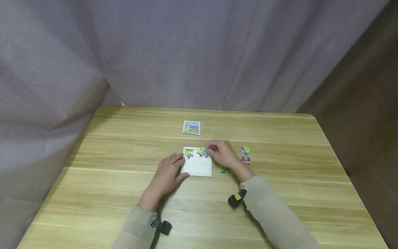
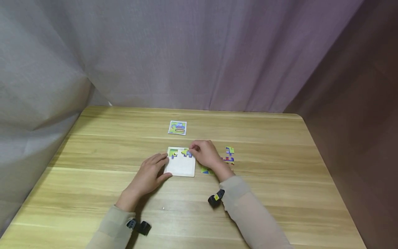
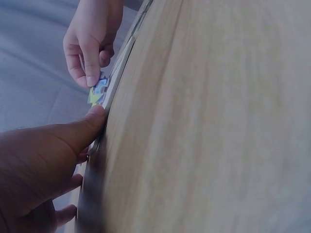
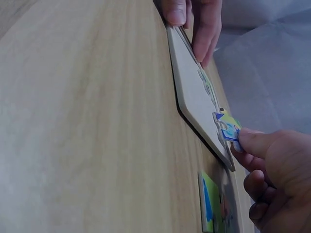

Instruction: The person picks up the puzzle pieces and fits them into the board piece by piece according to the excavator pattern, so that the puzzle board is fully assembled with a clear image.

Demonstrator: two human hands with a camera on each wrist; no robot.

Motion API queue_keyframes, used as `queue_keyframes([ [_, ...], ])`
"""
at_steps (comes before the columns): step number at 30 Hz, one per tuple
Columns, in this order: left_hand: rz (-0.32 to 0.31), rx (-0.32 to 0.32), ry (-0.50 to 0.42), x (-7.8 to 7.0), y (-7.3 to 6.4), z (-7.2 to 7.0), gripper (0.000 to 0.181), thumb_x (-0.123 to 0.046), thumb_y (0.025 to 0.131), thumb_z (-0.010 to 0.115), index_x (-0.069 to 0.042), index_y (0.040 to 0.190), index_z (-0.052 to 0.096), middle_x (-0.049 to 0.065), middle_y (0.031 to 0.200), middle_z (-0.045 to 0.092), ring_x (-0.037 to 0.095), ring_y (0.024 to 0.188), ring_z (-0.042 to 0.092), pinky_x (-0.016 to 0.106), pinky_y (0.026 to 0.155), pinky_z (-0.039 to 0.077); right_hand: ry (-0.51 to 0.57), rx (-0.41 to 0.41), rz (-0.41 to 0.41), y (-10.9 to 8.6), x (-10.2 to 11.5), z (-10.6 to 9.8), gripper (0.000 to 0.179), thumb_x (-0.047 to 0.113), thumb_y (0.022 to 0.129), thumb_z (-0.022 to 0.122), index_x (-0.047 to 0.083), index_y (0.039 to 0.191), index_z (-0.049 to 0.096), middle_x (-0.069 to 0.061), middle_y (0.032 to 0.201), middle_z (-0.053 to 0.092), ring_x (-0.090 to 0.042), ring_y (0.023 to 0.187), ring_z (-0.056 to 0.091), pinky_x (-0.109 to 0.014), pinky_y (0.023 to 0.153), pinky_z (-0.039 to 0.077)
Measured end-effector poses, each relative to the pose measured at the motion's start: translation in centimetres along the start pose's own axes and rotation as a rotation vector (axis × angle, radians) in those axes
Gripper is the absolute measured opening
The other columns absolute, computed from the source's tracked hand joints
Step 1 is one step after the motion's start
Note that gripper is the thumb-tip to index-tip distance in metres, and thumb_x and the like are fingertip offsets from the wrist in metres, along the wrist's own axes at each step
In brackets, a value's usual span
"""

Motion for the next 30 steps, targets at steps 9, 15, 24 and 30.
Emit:
queue_keyframes([
  [9,0.011,0.000,0.008,0.0,0.1,0.0,0.059,-0.042,0.094,0.071,-0.005,0.139,0.060,0.013,0.151,0.050,0.034,0.142,0.041,0.056,0.118,0.030,-0.038,0.018,0.008,0.3,0.8,0.6,0.005,0.016,0.095,0.072,0.015,0.096,0.077,0.002,0.089,0.073,-0.014,0.081,0.064,-0.034,0.080,0.055],
  [15,0.017,-0.008,0.003,-0.1,0.1,0.0,0.060,-0.042,0.094,0.071,-0.005,0.139,0.060,0.014,0.151,0.050,0.036,0.142,0.042,0.057,0.118,0.030,-0.039,0.019,0.039,0.6,1.0,0.9,0.006,0.017,0.095,0.072,0.015,0.098,0.078,0.000,0.096,0.075,-0.017,0.092,0.068,-0.038,0.091,0.055],
  [24,0.024,-0.015,0.002,-0.1,0.1,-0.2,0.059,-0.041,0.094,0.072,-0.004,0.138,0.060,0.014,0.150,0.051,0.036,0.141,0.042,0.058,0.117,0.031,-0.112,0.017,0.063,1.2,1.5,1.3,0.005,0.017,0.093,0.074,0.017,0.095,0.079,0.001,0.096,0.076,-0.020,0.095,0.068,-0.044,0.103,0.045],
  [30,0.033,-0.024,0.005,-0.1,0.0,0.0,0.059,-0.041,0.093,0.072,-0.003,0.136,0.061,0.015,0.149,0.052,0.037,0.140,0.043,0.059,0.116,0.032,-0.168,0.023,0.058,1.4,1.9,1.7,0.004,0.017,0.091,0.077,0.015,0.093,0.079,0.003,0.089,0.075,-0.018,0.087,0.065,-0.042,0.097,0.046],
])
Point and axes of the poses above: each hand's wrist, its own y-axis towards the middle knuckle, its own z-axis out of the palm, x = y × z, the point moved 7 cm from there along y, towards the middle knuckle
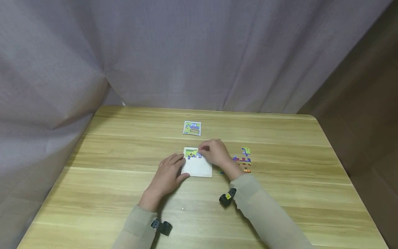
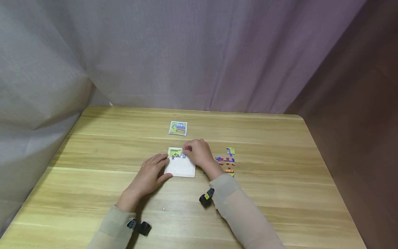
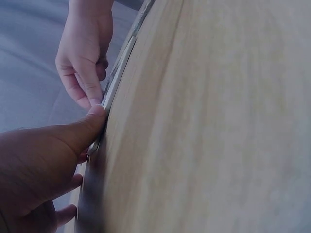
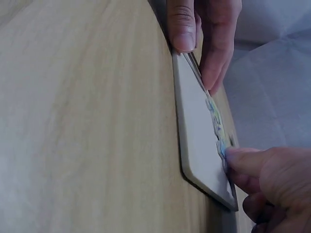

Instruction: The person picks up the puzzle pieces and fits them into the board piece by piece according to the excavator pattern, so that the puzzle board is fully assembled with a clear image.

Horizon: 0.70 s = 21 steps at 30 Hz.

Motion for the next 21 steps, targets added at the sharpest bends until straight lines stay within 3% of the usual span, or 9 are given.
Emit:
queue_keyframes([
  [8,0.000,-0.004,-0.008,-0.20,-0.19,0.02,0.059,-0.042,0.093,0.072,-0.004,0.136,0.061,0.015,0.149,0.052,0.037,0.140,0.043,0.058,0.116,0.032,0.009,0.000,0.008,-0.11,-0.06,0.45,0.003,0.014,0.091,0.077,0.013,0.093,0.078,0.003,0.086,0.070,-0.014,0.081,0.063,-0.034,0.082,0.055],
  [21,0.021,-0.006,0.000,-0.31,-0.10,-0.58,0.056,-0.040,0.093,0.073,-0.003,0.134,0.063,0.016,0.147,0.053,0.036,0.139,0.045,0.057,0.116,0.033,0.000,-0.067,-0.036,-0.04,0.54,0.35,0.004,0.008,0.089,0.076,0.011,0.091,0.077,0.002,0.082,0.071,-0.013,0.076,0.063,-0.033,0.078,0.055],
])
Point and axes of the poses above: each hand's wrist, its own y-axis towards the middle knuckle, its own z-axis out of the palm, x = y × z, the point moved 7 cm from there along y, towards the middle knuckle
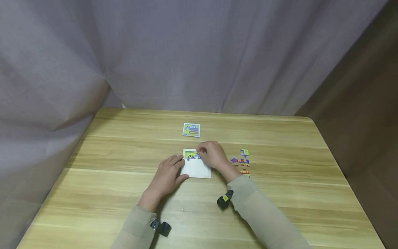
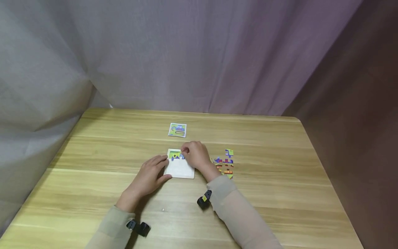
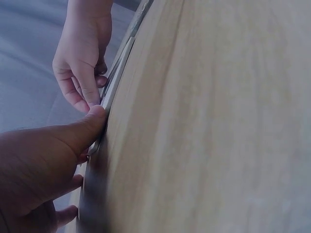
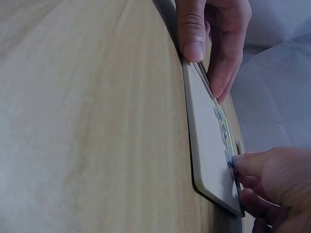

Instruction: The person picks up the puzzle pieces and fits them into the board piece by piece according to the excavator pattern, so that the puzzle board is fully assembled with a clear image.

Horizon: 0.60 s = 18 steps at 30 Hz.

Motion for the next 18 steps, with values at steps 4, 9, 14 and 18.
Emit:
queue_keyframes([
  [4,0.000,0.003,0.000,0.0,0.1,0.0,0.057,-0.040,0.093,0.072,-0.003,0.135,0.062,0.016,0.148,0.053,0.036,0.139,0.045,0.057,0.116,0.032,0.002,-0.019,-0.005,0.1,-0.2,0.0,0.003,0.011,0.091,0.074,0.012,0.093,0.077,0.002,0.083,0.070,-0.014,0.078,0.063,-0.033,0.080,0.055],
  [9,-0.013,0.007,0.006,0.1,0.0,0.0,0.057,-0.041,0.093,0.073,-0.003,0.135,0.062,0.015,0.149,0.052,0.036,0.139,0.044,0.057,0.117,0.032,0.018,-0.031,-0.021,0.0,-0.5,-0.2,0.004,0.016,0.093,0.074,0.013,0.094,0.077,0.002,0.084,0.070,-0.016,0.081,0.063,-0.035,0.083,0.054],
  [14,-0.030,0.010,0.008,0.2,-0.1,0.0,0.058,-0.042,0.093,0.073,-0.004,0.135,0.062,0.015,0.149,0.052,0.036,0.140,0.044,0.057,0.118,0.031,0.050,-0.028,-0.012,-0.6,-1.1,-0.5,0.005,0.018,0.094,0.073,0.014,0.095,0.076,0.004,0.084,0.067,-0.014,0.076,0.058,-0.032,0.073,0.052],
  [18,-0.029,0.004,0.001,0.3,0.0,-0.1,0.058,-0.041,0.093,0.073,-0.004,0.136,0.062,0.015,0.150,0.051,0.037,0.140,0.043,0.058,0.117,0.031,0.080,-0.045,-0.021,-1.0,-1.6,-1.1,0.007,0.017,0.094,0.073,0.013,0.098,0.076,0.003,0.086,0.067,-0.014,0.076,0.058,-0.030,0.071,0.053],
])
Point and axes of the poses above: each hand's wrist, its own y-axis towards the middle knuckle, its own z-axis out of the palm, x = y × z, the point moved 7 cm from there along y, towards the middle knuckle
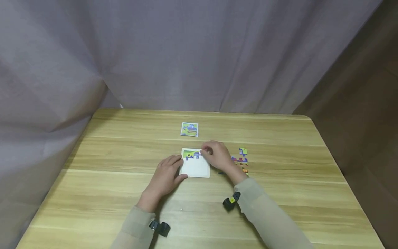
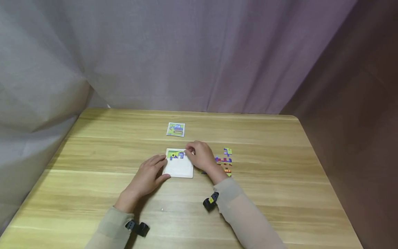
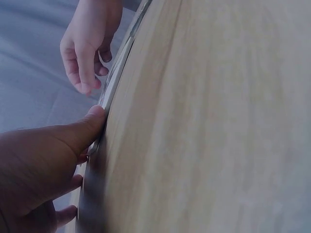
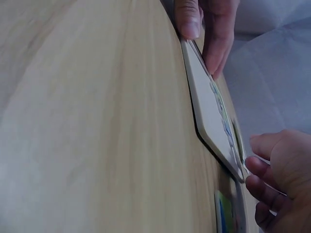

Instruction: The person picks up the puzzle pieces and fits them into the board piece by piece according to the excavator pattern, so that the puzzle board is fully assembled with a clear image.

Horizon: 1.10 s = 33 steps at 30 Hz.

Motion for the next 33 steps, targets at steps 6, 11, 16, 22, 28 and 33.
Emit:
queue_keyframes([
  [6,0.005,-0.004,0.000,0.2,-0.2,0.1,0.059,-0.042,0.092,0.073,-0.003,0.135,0.062,0.015,0.149,0.052,0.038,0.140,0.044,0.058,0.117,0.031,0.038,-0.009,-0.020,-0.6,-0.5,-0.8,0.013,0.015,0.094,0.073,0.007,0.104,0.075,-0.001,0.089,0.068,-0.015,0.082,0.062,-0.031,0.078,0.056],
  [11,0.002,0.000,-0.003,0.3,-0.2,0.4,0.059,-0.042,0.093,0.073,-0.004,0.136,0.061,0.015,0.149,0.052,0.037,0.140,0.044,0.058,0.117,0.032,0.037,-0.022,-0.027,-1.2,-1.2,-1.3,0.016,0.014,0.094,0.073,0.006,0.108,0.075,-0.002,0.093,0.069,-0.015,0.084,0.063,-0.032,0.080,0.057],
  [16,-0.006,0.015,-0.010,0.3,-0.3,0.6,0.059,-0.042,0.093,0.072,-0.004,0.137,0.061,0.015,0.149,0.051,0.037,0.141,0.043,0.057,0.117,0.031,0.035,-0.037,-0.025,-1.7,-2.1,-1.9,0.017,0.016,0.095,0.073,0.006,0.108,0.075,-0.003,0.095,0.071,-0.016,0.086,0.064,-0.034,0.081,0.057],
  [22,-0.003,0.004,-0.016,0.2,-0.2,0.2,0.059,-0.041,0.093,0.073,-0.003,0.136,0.061,0.016,0.148,0.052,0.037,0.140,0.044,0.058,0.117,0.031,0.032,-0.052,-0.020,-2.0,-2.6,-2.8,0.019,0.018,0.095,0.073,0.007,0.111,0.075,-0.001,0.095,0.071,-0.015,0.085,0.064,-0.033,0.078,0.057],
  [28,-0.009,0.017,-0.012,0.2,-0.2,0.2,0.059,-0.042,0.093,0.072,-0.004,0.136,0.061,0.015,0.149,0.051,0.037,0.141,0.043,0.057,0.117,0.031,0.027,-0.061,-0.021,-2.1,-3.0,-3.5,0.020,0.016,0.096,0.071,0.004,0.112,0.075,-0.004,0.099,0.072,-0.017,0.086,0.065,-0.035,0.078,0.058],
  [33,-0.019,0.027,-0.008,0.3,-0.3,0.4,0.059,-0.043,0.093,0.073,-0.005,0.136,0.062,0.014,0.150,0.052,0.036,0.141,0.043,0.056,0.118,0.031,0.032,-0.054,-0.023,-2.4,-3.3,-3.9,0.021,0.015,0.097,0.069,0.003,0.114,0.074,-0.008,0.105,0.073,-0.021,0.092,0.067,-0.038,0.085,0.058],
])
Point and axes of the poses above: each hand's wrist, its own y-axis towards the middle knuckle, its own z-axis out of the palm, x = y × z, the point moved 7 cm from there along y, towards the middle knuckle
